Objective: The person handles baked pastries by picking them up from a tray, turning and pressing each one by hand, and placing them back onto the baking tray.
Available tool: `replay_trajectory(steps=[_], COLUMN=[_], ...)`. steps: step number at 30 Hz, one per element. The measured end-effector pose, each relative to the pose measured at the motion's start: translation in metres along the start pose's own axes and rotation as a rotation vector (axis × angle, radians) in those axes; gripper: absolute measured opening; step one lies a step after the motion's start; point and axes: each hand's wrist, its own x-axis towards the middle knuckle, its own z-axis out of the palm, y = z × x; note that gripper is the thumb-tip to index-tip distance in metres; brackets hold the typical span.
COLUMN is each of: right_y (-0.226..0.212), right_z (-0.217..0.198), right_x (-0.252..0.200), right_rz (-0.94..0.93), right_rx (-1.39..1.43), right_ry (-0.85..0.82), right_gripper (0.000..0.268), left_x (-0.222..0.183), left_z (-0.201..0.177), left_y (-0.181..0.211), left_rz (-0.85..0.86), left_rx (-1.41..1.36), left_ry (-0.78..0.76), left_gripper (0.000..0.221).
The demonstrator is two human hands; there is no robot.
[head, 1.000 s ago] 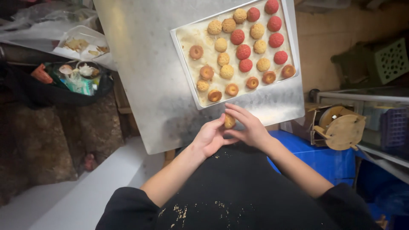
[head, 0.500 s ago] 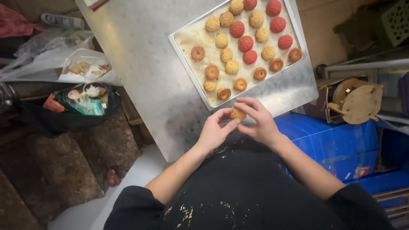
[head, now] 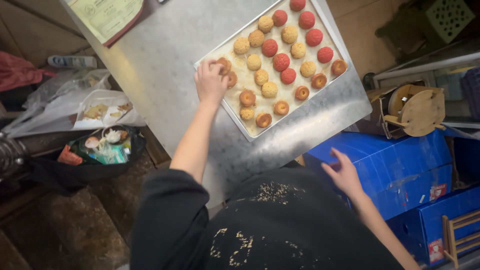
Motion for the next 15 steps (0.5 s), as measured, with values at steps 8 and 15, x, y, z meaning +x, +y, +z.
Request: replay_trajectory(steps=[8, 15], right_y=[0.105, 0.122], right_z=[0.010, 0.012], right_x=[-0.068, -0.060], right_rz=[0.413, 0.549], right_rx=[0.015, 0.325], right_ry=[-0.021, -0.024], right_gripper=[0.056, 0.047], left_x=[0.028, 0.021], left_z=[0.042, 0.014], left_y=[-0.072, -0.067], left_rz=[0.300, 0.310], left_rx=[0.520, 0.420], left_ry=[-0.300, -0.293], left_gripper=[0.016, 0.029])
